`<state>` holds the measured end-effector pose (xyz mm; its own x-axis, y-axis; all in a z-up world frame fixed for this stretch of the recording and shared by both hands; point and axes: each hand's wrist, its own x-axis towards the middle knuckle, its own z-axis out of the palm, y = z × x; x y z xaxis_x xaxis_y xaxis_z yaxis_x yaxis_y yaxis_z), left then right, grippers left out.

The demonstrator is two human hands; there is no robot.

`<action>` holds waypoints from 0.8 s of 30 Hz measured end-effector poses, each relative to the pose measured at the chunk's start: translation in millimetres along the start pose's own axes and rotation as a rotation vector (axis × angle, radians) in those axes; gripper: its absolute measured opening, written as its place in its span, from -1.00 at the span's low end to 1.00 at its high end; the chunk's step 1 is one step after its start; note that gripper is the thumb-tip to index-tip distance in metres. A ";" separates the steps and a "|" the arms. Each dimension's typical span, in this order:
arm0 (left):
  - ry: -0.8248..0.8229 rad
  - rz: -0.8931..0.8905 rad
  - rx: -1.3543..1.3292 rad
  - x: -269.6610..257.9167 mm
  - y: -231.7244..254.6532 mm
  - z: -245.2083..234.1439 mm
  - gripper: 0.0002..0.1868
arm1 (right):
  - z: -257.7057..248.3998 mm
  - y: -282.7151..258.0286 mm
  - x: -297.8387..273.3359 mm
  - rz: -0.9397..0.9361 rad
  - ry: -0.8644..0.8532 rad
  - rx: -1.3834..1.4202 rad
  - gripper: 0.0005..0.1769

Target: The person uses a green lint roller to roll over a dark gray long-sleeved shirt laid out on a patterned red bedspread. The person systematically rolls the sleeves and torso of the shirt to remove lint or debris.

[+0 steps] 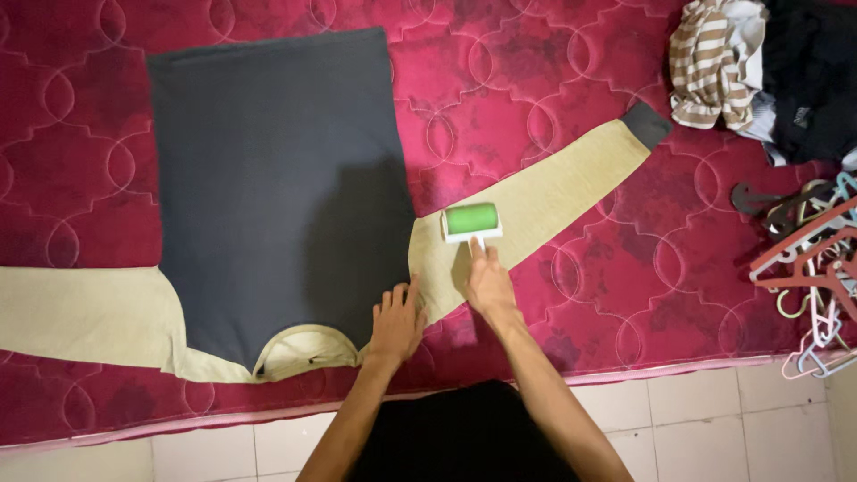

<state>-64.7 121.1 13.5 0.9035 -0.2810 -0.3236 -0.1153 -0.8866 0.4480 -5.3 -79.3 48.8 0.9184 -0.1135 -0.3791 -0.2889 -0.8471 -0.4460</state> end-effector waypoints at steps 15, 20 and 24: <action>-0.011 -0.006 -0.057 18.0 -12.6 4.9 -0.25 | 3.4 -3.0 2.6 0.056 -0.015 -0.002 -0.27; -0.026 -0.004 -0.105 18.7 -14.6 2.7 -0.28 | 2.4 -14.2 26.1 0.064 -0.007 -0.039 -0.13; -0.048 -0.004 -0.122 20.1 -18.3 6.1 -0.29 | 13.0 -11.7 42.8 0.066 0.011 -0.057 -0.18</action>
<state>-47.0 129.4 -6.2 0.8827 -0.2977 -0.3636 -0.0582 -0.8370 0.5441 33.9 -67.6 27.3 0.9008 -0.1756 -0.3970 -0.3334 -0.8656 -0.3736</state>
